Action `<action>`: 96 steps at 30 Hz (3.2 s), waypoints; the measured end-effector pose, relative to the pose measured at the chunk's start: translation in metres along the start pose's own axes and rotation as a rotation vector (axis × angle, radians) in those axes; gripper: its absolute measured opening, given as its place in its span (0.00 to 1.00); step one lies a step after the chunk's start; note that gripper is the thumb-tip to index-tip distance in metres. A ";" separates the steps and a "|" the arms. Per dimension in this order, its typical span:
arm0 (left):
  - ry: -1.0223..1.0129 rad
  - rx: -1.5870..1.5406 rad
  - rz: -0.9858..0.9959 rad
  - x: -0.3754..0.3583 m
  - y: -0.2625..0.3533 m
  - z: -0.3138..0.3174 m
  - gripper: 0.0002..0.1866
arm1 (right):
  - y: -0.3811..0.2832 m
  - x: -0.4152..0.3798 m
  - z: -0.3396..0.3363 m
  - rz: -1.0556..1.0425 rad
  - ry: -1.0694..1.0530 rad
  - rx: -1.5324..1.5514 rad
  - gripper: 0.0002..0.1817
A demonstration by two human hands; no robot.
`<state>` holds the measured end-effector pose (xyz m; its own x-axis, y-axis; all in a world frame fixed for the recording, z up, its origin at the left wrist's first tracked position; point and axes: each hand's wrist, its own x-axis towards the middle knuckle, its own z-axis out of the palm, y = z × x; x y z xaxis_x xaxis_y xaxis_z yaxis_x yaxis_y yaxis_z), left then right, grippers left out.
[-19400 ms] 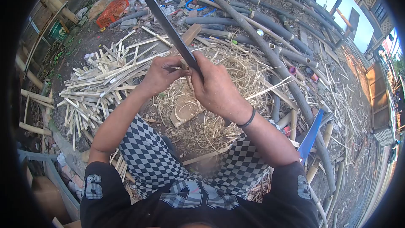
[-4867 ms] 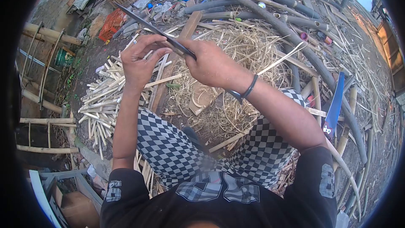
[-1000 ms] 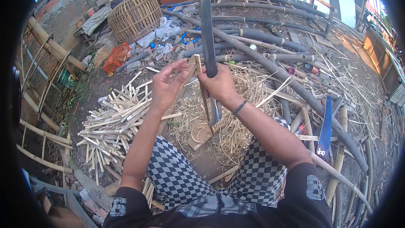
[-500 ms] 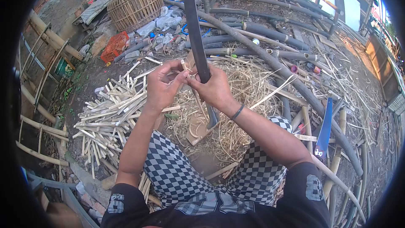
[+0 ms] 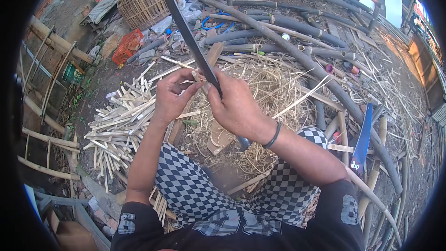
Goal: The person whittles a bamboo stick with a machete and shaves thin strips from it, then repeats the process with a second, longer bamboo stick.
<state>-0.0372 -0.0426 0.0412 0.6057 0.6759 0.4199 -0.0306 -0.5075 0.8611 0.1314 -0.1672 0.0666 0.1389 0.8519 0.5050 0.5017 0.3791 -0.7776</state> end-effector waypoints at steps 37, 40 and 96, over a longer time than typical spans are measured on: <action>-0.089 -0.031 0.017 0.002 0.000 0.009 0.13 | -0.011 0.001 -0.006 0.053 -0.051 0.014 0.14; -0.104 -0.081 -0.091 0.003 0.003 0.007 0.12 | -0.009 0.002 -0.005 0.049 -0.075 0.013 0.17; -0.221 0.347 -0.032 0.004 -0.011 0.018 0.11 | 0.010 0.010 -0.007 0.126 -0.214 -0.076 0.14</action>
<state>-0.0199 -0.0438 0.0287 0.7592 0.5823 0.2907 0.2377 -0.6639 0.7090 0.1437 -0.1573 0.0666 0.0244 0.9509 0.3084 0.5555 0.2436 -0.7951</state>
